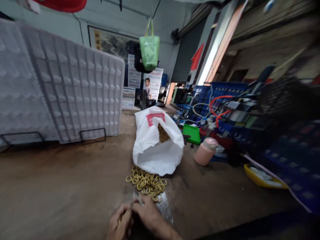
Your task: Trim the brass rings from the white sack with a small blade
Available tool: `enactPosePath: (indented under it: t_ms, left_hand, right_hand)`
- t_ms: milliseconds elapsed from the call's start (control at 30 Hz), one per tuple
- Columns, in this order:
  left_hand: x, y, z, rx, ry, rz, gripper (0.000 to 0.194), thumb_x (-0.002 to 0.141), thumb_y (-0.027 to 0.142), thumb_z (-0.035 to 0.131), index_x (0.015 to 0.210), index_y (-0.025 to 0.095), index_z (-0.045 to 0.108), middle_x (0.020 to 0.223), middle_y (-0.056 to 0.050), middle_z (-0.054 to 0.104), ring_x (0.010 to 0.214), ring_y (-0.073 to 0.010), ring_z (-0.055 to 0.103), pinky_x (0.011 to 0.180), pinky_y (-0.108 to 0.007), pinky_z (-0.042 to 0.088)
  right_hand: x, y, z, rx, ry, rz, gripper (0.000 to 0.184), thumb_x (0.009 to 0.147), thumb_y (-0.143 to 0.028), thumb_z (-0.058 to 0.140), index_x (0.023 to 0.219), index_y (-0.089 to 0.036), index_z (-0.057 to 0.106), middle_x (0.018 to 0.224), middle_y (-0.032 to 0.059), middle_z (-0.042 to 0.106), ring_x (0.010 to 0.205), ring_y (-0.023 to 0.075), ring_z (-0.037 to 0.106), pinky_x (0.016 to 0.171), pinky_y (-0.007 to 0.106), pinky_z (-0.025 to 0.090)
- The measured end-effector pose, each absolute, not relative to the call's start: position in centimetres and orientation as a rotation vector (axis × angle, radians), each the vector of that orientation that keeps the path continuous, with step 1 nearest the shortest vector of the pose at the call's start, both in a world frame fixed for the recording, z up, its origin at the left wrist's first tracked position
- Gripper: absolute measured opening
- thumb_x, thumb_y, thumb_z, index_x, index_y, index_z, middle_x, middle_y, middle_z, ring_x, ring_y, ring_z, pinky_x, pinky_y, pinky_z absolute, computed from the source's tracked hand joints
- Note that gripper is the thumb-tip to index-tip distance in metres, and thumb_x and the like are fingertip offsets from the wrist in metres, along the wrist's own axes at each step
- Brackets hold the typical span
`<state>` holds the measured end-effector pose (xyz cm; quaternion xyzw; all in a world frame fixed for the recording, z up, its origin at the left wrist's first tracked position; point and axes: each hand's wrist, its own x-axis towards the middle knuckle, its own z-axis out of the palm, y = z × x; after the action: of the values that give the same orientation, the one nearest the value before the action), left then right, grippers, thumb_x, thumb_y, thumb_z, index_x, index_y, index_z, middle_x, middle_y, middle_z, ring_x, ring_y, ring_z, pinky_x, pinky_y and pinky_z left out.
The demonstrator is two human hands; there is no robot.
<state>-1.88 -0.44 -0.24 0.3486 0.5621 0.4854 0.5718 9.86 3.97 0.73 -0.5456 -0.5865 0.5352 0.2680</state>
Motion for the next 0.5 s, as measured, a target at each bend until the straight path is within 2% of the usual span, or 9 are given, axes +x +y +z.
enactPosePath:
  t_ms: [33,300,500]
  left_hand:
    - [-1.9,-0.7,0.4,0.837,1.322,1.117,0.057,0.059,0.075,0.055,0.069,0.019,0.052,0.049,0.005,0.042,0.04,-0.0079,0.034,0.038,-0.02,0.026]
    - [-2.4,-1.3,2.4,0.87,1.27,1.086,0.041,0.071,0.058,0.051,0.071,0.017,0.047,0.051,0.006,0.043,0.041,-0.0064,0.037,0.038,-0.017,0.029]
    - [-2.4,-1.6,2.9,0.837,1.244,1.109,0.039,0.073,0.056,0.052,0.073,0.017,0.047,0.056,0.006,0.045,0.042,-0.005,0.038,0.038,-0.016,0.03]
  right_hand:
    - [9.7,4.0,1.0,-1.424,-1.581,1.453,0.014,0.071,-0.03,0.051,0.072,-0.018,0.057,0.062,-0.0033,0.053,0.064,0.0121,0.049,0.059,0.022,0.037]
    - [10.0,3.8,2.1,-1.263,-1.597,1.528,0.022,0.078,-0.035,0.046,0.071,-0.017,0.055,0.059,-0.0023,0.055,0.058,0.0118,0.049,0.057,0.023,0.037]
    - [10.1,3.6,2.6,-1.314,-1.799,1.182,0.025,0.082,-0.033,0.04,0.076,-0.017,0.059,0.063,0.0001,0.055,0.06,0.0135,0.05,0.058,0.024,0.036]
